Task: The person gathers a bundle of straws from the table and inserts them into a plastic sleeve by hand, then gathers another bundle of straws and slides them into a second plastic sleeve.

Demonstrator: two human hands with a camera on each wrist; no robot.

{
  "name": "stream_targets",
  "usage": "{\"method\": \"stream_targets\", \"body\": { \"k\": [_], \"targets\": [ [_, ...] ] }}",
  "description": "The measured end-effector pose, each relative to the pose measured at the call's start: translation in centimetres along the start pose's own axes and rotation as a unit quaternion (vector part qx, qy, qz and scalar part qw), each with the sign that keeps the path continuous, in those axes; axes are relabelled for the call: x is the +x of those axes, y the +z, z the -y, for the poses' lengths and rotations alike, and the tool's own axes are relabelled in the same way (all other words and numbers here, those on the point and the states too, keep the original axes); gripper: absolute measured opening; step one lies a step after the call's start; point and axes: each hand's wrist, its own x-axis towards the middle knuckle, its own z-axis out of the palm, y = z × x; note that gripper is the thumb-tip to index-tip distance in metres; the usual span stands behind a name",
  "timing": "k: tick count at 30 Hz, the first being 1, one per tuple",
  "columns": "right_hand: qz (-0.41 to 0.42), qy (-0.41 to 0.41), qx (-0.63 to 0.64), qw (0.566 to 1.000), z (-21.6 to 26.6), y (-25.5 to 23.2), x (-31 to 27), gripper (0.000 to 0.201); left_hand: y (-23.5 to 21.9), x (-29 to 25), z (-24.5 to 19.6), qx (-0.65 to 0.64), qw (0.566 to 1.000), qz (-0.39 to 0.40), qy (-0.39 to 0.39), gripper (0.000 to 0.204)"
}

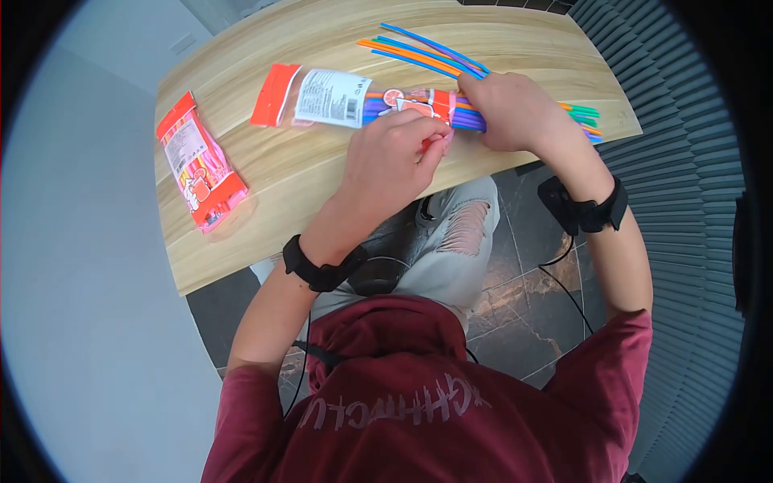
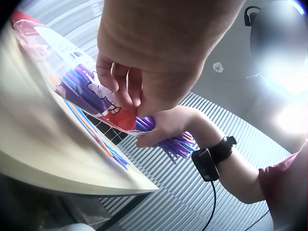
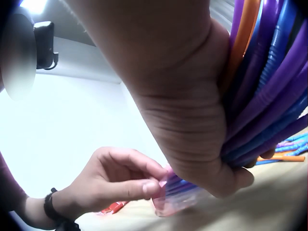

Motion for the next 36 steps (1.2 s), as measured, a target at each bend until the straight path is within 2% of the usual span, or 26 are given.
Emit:
{"method": "stream_targets", "body": {
  "k": [2, 3, 5, 6, 8, 9, 11, 12, 14, 15, 17, 18, 20, 22, 25, 27, 29, 31, 33, 34, 36],
  "targets": [
    [-0.007, -0.009, 0.018, 1.000, 0.0, 1.8, 0.2, 0.044, -0.8, 0.4, 0.6, 0.077, 0.994, 0.011, 0.076, 0.035],
    [-0.015, -0.020, 0.037, 0.999, -0.1, 2.5, 0.3, 0.040, -1.5, 0.4, 1.0, 0.076, 0.994, 0.012, 0.077, 0.035],
    [0.006, -0.007, 0.060, 0.998, 0.4, 2.5, -0.2, 0.039, -4.1, 1.4, 0.2, 0.138, 0.981, 0.088, 0.103, 0.072],
    [0.026, 0.002, 0.084, 0.996, 0.9, 2.6, -0.6, 0.038, -4.3, 1.5, 0.8, 0.138, 0.981, 0.090, 0.101, 0.072],
    [0.042, 0.003, 0.122, 0.992, 1.7, 2.8, -1.3, 0.040, -4.3, 1.8, 2.5, 0.316, 0.925, 0.089, 0.193, 0.105],
    [0.055, 0.004, 0.156, 0.986, 2.0, 2.7, -1.5, 0.042, -4.1, 1.7, 3.1, 0.318, 0.925, 0.088, 0.190, 0.105],
    [0.057, 0.005, 0.167, 0.984, 2.9, 2.6, -2.1, 0.046, -3.8, 1.6, 3.6, 0.272, 0.928, 0.167, 0.193, 0.104],
    [0.058, 0.015, 0.178, 0.982, 3.1, 2.6, -2.2, 0.050, -3.7, 1.6, 3.9, 0.272, 0.927, 0.169, 0.194, 0.104],
    [0.062, 0.013, 0.176, 0.982, 3.2, 2.6, -2.4, 0.055, -3.5, 1.7, 3.5, 0.223, 0.934, 0.249, 0.127, 0.079],
    [0.064, 0.006, 0.168, 0.984, 3.2, 2.4, -2.4, 0.060, -3.1, 1.6, 3.4, 0.219, 0.934, 0.252, 0.128, 0.079],
    [0.066, -0.006, 0.172, 0.983, 3.4, 2.1, -2.1, 0.064, -2.3, 1.4, 3.1, 0.208, 0.943, 0.233, 0.112, 0.055],
    [0.066, -0.021, 0.176, 0.982, 3.6, 1.9, -1.9, 0.067, -2.0, 1.5, 3.0, 0.208, 0.943, 0.233, 0.112, 0.055],
    [0.072, -0.019, 0.167, 0.983, 4.0, 1.3, -1.2, 0.063, -1.4, 1.6, 3.0, 0.200, 0.950, 0.205, 0.124, 0.044],
    [0.078, -0.019, 0.155, 0.985, 3.9, 1.1, -1.3, 0.059, -1.4, 1.4, 2.9, 0.202, 0.953, 0.197, 0.115, 0.043],
    [0.031, -0.039, 0.202, 0.978, 3.8, 1.0, -2.0, 0.065, -1.7, 1.2, 3.3, 0.208, 0.954, 0.189, 0.105, 0.041],
    [-0.014, -0.025, 0.131, 0.991, 3.5, 0.7, -3.1, 0.068, -2.1, 1.1, 3.8, 0.212, 0.953, 0.190, 0.102, 0.040],
    [-0.021, -0.010, 0.114, 0.993, 2.8, 1.1, -4.1, 0.069, -3.0, 1.2, 4.1, 0.239, 0.947, 0.205, 0.064, 0.040],
    [-0.027, 0.009, 0.095, 0.995, 2.2, 1.4, -4.6, 0.069, -3.6, 1.3, 4.4, 0.242, 0.945, 0.211, 0.069, 0.040],
    [-0.073, 0.014, 0.089, 0.993, 2.0, 1.9, -5.0, 0.057, -3.8, 1.5, 4.3, 0.245, 0.942, 0.217, 0.075, 0.040],
    [-0.072, 0.016, 0.089, 0.993, 1.9, 2.0, -5.1, 0.057, -3.9, 1.6, 4.1, 0.249, 0.940, 0.223, 0.069, 0.041],
    [-0.065, 0.000, 0.071, 0.995, 1.7, 2.2, -4.9, 0.041, -3.8, 1.6, 3.9, 0.253, 0.938, 0.228, 0.064, 0.041]
  ]
}}
